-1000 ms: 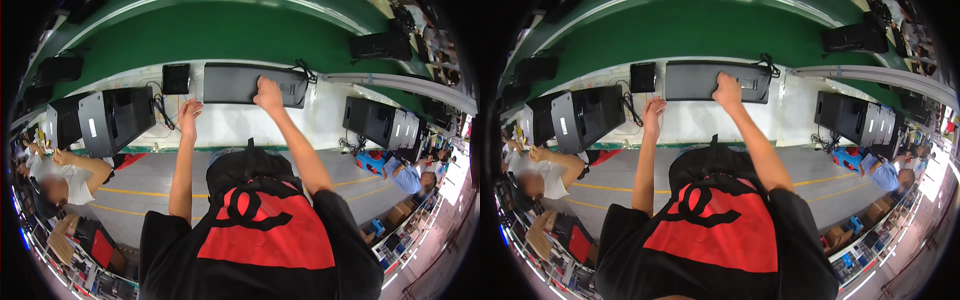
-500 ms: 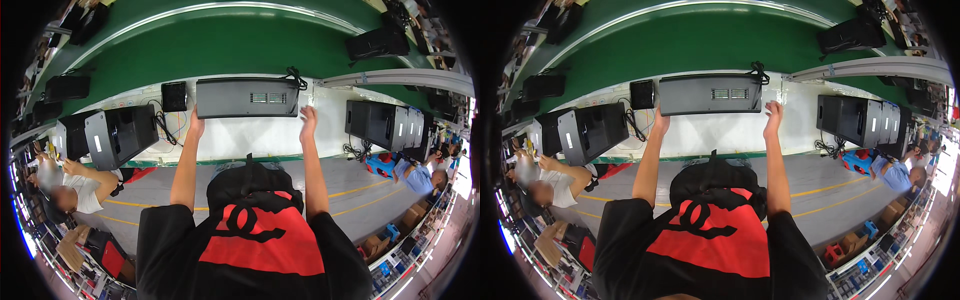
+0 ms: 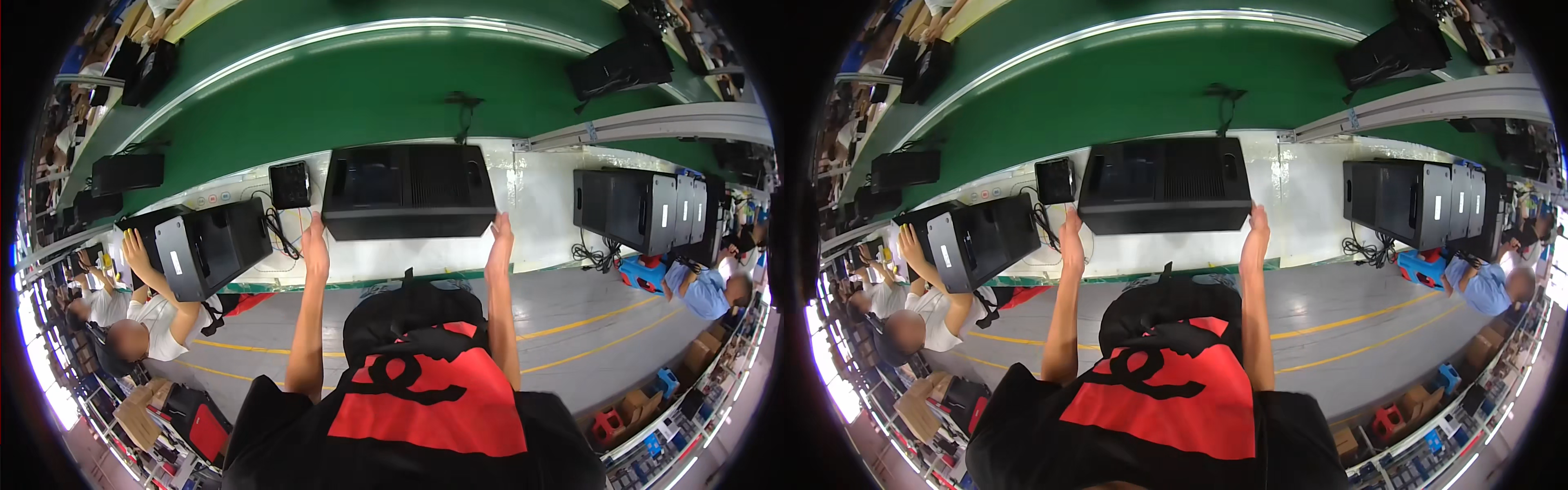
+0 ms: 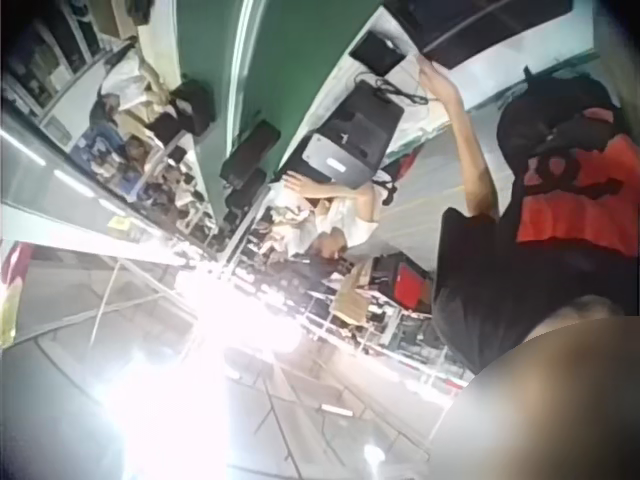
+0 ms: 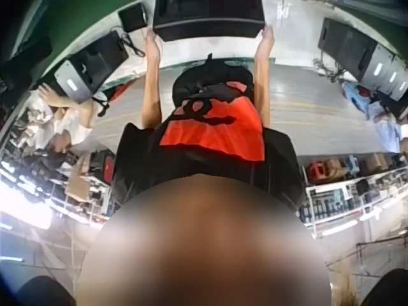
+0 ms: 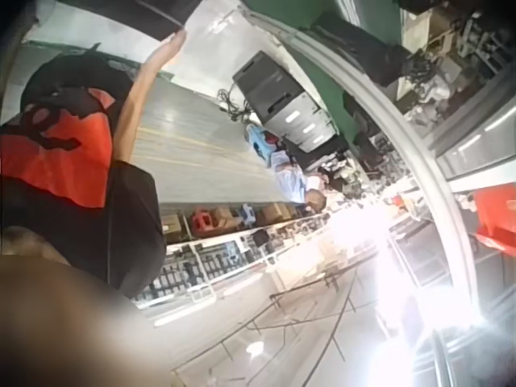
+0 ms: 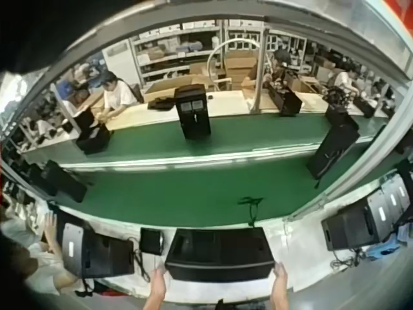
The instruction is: Assemble and inspect electronic device housings by checking cable connections and placing them on a production line.
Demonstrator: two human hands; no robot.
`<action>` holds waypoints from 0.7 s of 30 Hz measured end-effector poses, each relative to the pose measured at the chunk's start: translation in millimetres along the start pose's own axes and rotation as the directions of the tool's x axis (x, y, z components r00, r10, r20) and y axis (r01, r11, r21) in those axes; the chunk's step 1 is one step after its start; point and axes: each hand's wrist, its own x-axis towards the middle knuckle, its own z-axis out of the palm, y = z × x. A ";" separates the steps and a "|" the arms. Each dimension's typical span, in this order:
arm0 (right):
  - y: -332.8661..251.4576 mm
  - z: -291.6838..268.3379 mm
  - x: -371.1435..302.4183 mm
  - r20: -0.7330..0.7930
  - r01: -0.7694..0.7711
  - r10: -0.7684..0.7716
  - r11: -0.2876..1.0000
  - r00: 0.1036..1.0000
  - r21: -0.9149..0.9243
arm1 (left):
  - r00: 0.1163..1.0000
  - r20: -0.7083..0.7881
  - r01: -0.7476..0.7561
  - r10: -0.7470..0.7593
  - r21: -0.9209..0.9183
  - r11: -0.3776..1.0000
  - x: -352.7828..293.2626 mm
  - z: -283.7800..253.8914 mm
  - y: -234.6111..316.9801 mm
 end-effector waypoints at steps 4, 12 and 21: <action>-39.2 23.8 34.7 0.069 -0.063 0.087 0.951 0.994 -0.303 | 0.991 -0.047 -0.110 0.122 0.204 0.973 16.5 14.6 16.6; -22.8 9.6 25.6 0.112 0.101 -0.074 0.962 0.991 -0.255 | 0.984 -0.010 -0.178 0.178 0.025 0.984 25.2 7.5 -20.7; 8.7 -59.1 13.1 0.037 0.171 -0.168 0.955 0.985 -0.241 | 0.852 -0.241 -0.091 0.464 0.806 0.585 179.8 -65.5 -71.5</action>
